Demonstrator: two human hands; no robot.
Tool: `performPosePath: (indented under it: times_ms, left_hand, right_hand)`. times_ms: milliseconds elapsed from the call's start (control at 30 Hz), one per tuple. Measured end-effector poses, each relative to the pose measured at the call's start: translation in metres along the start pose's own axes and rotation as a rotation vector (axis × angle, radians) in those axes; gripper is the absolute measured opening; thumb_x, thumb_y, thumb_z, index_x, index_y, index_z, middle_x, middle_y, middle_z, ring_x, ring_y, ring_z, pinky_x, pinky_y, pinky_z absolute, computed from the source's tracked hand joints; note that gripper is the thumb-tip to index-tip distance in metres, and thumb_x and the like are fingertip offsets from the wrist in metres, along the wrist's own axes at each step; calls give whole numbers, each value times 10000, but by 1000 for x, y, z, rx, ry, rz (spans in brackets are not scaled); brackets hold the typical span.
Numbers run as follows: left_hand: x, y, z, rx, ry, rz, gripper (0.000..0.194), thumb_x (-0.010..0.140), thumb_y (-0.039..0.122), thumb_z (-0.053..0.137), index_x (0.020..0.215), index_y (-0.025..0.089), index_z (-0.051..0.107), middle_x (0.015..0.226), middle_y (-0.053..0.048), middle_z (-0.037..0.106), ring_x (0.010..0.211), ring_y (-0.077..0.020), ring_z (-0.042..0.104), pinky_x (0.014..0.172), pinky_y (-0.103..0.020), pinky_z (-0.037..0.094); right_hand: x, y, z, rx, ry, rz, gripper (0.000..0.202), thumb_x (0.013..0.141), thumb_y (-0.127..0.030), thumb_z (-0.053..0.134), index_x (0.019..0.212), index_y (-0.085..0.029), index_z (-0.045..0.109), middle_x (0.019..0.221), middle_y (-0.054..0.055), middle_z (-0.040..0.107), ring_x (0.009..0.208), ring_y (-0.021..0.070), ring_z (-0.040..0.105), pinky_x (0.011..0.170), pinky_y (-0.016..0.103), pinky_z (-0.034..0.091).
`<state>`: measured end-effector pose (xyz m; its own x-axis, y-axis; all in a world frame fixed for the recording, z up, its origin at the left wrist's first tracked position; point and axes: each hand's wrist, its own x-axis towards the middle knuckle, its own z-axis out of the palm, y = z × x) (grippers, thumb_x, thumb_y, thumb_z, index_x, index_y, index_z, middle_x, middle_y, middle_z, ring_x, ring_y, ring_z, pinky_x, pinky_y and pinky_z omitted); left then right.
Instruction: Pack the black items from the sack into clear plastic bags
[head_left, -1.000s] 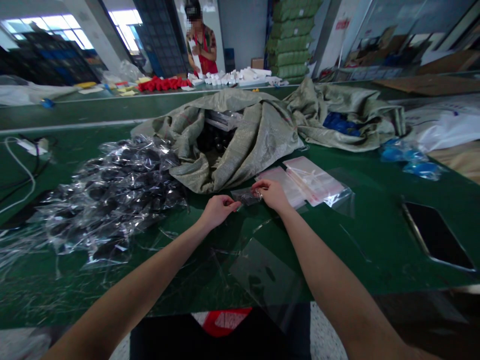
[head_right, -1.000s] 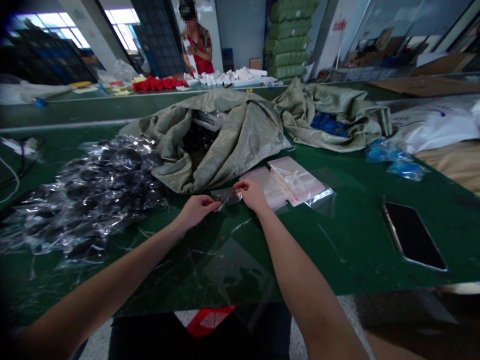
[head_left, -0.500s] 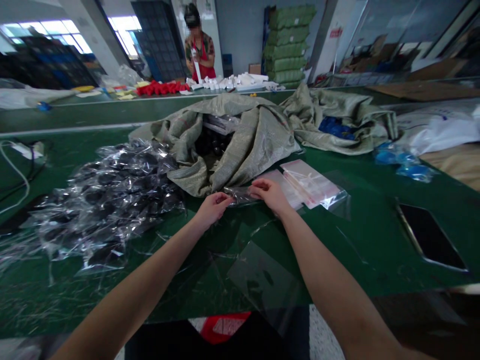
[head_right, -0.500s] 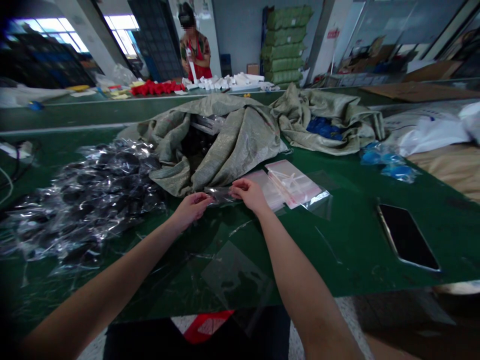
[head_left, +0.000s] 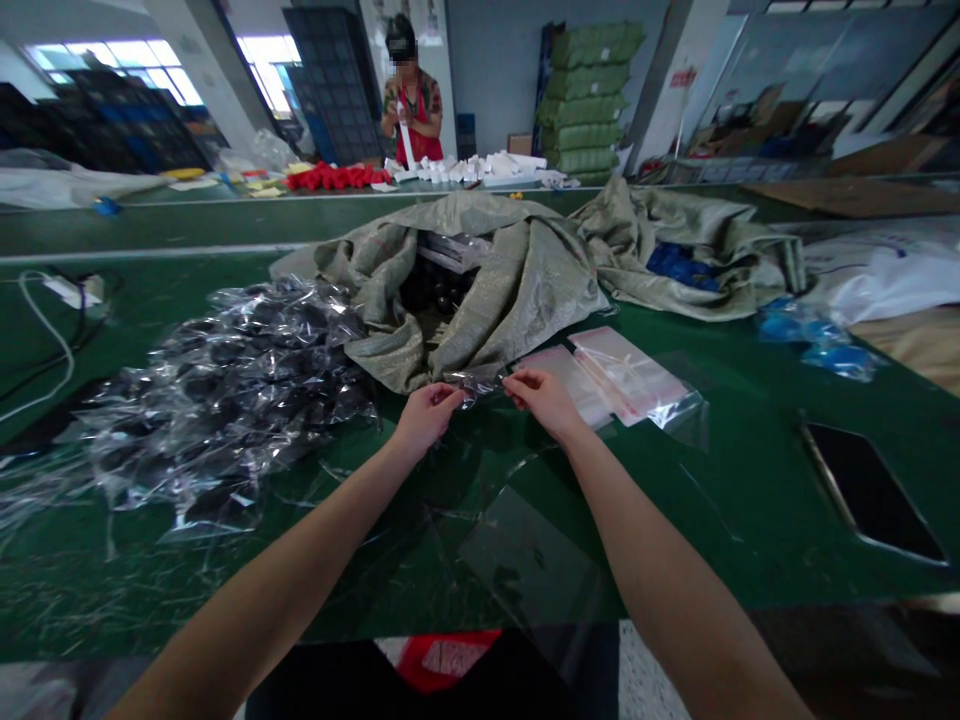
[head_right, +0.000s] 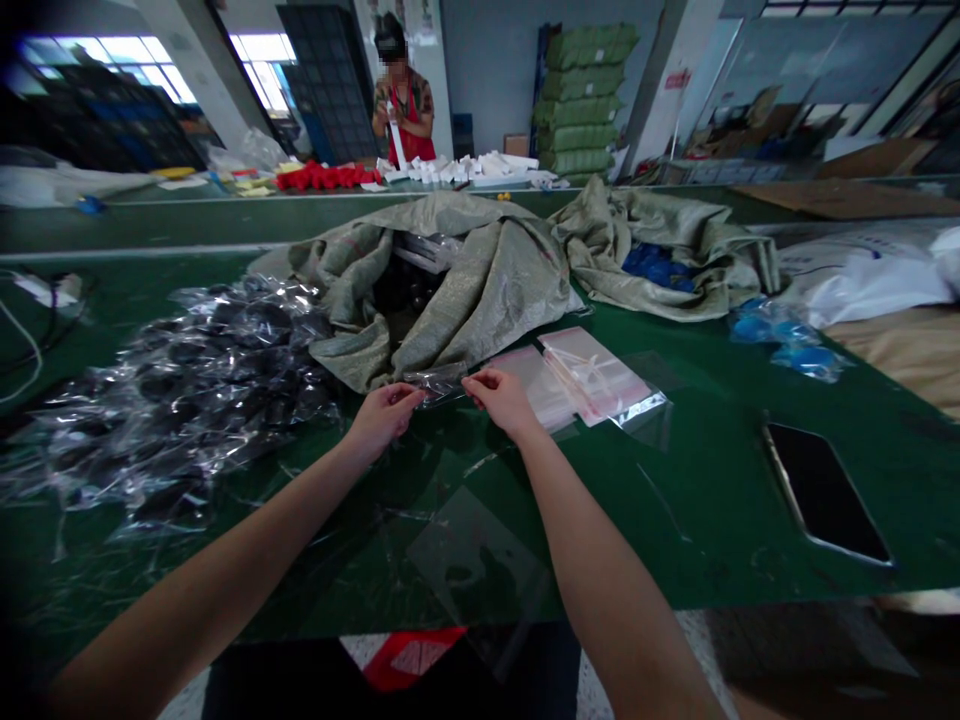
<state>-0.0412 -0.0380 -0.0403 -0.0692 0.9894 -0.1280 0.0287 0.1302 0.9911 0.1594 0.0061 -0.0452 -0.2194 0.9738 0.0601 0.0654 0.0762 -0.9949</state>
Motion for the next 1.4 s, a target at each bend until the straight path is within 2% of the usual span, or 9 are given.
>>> performPosePath:
  times_ms: [267, 467, 567, 700, 933, 1133, 1233, 1333, 1400]
  left_hand:
    - [0, -2, 1, -210, -80, 5, 367, 641, 413, 789, 774, 150, 570, 445, 113, 362, 344, -12, 268, 325, -158, 192]
    - [-1, 9, 1, -297, -142, -42, 383, 640, 423, 798, 819, 163, 581, 488, 101, 396, 352, -12, 246, 314, -149, 136]
    - [-1, 16, 4, -256, -132, -28, 377, 649, 436, 788, 817, 160, 594, 495, 84, 438, 352, -17, 256, 310, -155, 141]
    - [-3, 22, 6, -207, -125, -1, 358, 669, 452, 761, 801, 158, 607, 451, 92, 399, 342, -24, 248, 311, -160, 161]
    - [-9, 29, 5, -66, -105, -54, 416, 682, 558, 705, 746, 163, 592, 471, 71, 444, 328, -23, 260, 325, -186, 120]
    - [-8, 38, -9, 76, -51, 78, 392, 653, 506, 741, 716, 139, 621, 633, -11, 636, 408, -39, 369, 381, -195, 220]
    - [9, 59, -43, 171, 158, 159, 409, 703, 545, 674, 723, 138, 648, 587, 2, 611, 410, -52, 366, 396, -204, 235]
    - [45, 91, -96, 253, 584, 294, 428, 722, 562, 635, 706, 134, 638, 554, 5, 582, 431, -71, 394, 424, -207, 285]
    - [71, 110, -129, 360, 773, 261, 433, 771, 544, 574, 757, 119, 659, 582, -28, 615, 454, -100, 444, 444, -224, 329]
  right_hand:
    - [4, 10, 9, 205, -25, 66, 258, 683, -387, 738, 788, -179, 627, 781, 18, 676, 755, 150, 657, 685, 286, 569]
    - [2, 5, 10, 252, 79, 1, 224, 585, -274, 788, 677, -178, 607, 675, -26, 661, 682, 136, 655, 796, 318, 560]
    - [-2, -4, 11, 404, 93, 65, 218, 616, -285, 766, 734, -189, 610, 693, -25, 672, 699, 159, 680, 768, 329, 569]
    - [-10, -14, 14, 633, -2, 171, 305, 737, -450, 680, 886, -192, 620, 848, 36, 712, 746, 204, 713, 710, 347, 581]
    - [-14, -5, 25, 538, 70, 119, 367, 561, -304, 863, 816, -170, 635, 810, -7, 706, 771, 147, 693, 808, 303, 570]
    - [-19, -7, 32, 496, -14, 123, 358, 641, -332, 817, 914, -166, 655, 901, 34, 723, 816, 171, 704, 812, 333, 569]
    - [-18, -5, 32, 489, -36, 151, 375, 678, -355, 792, 968, -171, 641, 929, 53, 721, 817, 183, 712, 787, 331, 567]
    - [-15, -1, 29, 472, -27, 155, 361, 707, -384, 767, 966, -172, 633, 919, 53, 714, 817, 181, 712, 762, 315, 564]
    - [-12, 1, 27, 452, -23, 150, 361, 718, -409, 751, 964, -174, 631, 914, 53, 710, 814, 180, 709, 748, 311, 562]
